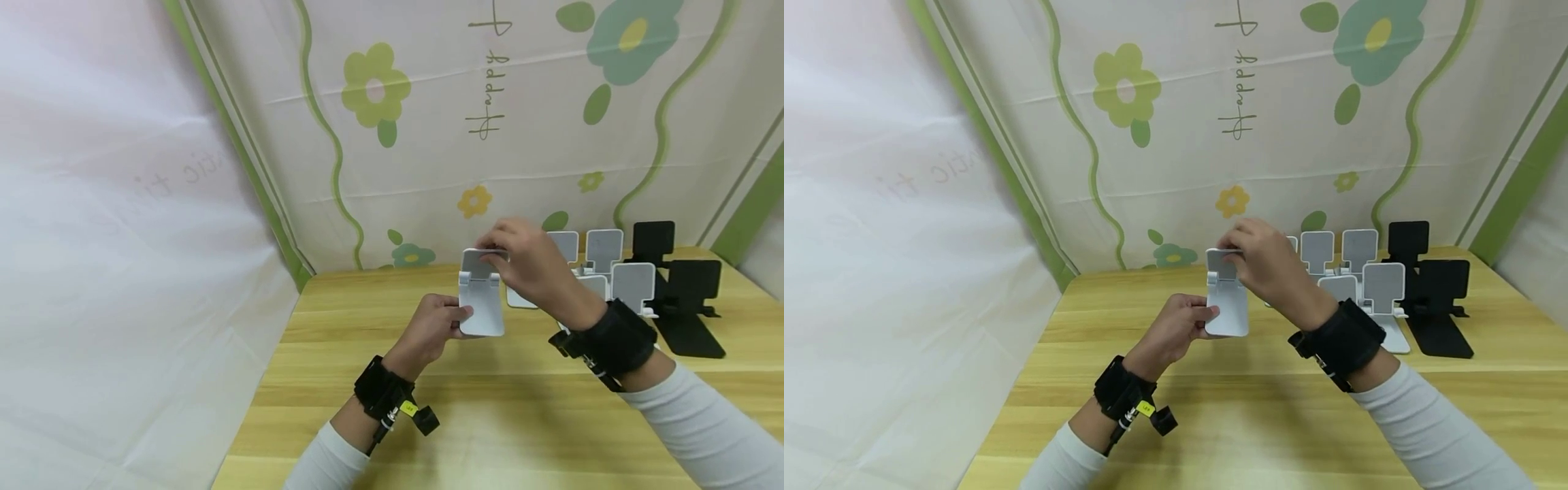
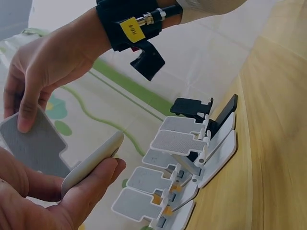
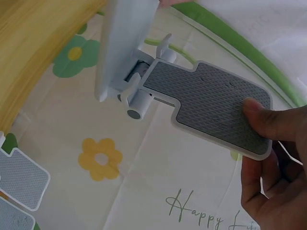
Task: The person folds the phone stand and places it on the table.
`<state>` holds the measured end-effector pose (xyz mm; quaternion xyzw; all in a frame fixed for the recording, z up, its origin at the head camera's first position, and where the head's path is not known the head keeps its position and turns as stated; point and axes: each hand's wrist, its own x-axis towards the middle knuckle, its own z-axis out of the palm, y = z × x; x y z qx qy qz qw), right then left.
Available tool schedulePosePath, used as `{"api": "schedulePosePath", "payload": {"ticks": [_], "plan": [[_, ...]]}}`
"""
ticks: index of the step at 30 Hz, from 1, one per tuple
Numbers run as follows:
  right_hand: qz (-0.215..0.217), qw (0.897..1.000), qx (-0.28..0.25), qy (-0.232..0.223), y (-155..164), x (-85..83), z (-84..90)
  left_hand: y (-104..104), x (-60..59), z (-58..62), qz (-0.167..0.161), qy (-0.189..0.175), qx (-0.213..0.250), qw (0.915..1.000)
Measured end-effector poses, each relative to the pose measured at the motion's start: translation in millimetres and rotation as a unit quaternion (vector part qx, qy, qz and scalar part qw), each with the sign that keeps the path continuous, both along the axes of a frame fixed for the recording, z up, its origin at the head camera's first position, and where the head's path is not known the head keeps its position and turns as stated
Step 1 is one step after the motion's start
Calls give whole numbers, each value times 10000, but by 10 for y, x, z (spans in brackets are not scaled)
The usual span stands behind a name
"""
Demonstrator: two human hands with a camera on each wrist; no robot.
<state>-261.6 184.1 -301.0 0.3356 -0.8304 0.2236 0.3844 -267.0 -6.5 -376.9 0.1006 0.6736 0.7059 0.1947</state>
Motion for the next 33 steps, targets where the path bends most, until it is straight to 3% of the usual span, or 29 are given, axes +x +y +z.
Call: {"api": "schedulePosePath", "payload": {"ticks": [16,22,26,29,33], "plan": [[234,9939,472,966,-226,194,-456,-88,-84,54,125,107,475,9987],[90,9875,926,1272,-278,282,-529,-127,-66,103,246,242,510,9981],[83,9866,952,1326,-287,306,-550,-139,-70,134,235,310,505,9980],[103,9890,824,1226,-267,301,-557,-138,-81,137,177,347,517,9979],[312,9988,176,334,-205,277,-540,-143,-87,136,213,301,504,9980]]}}
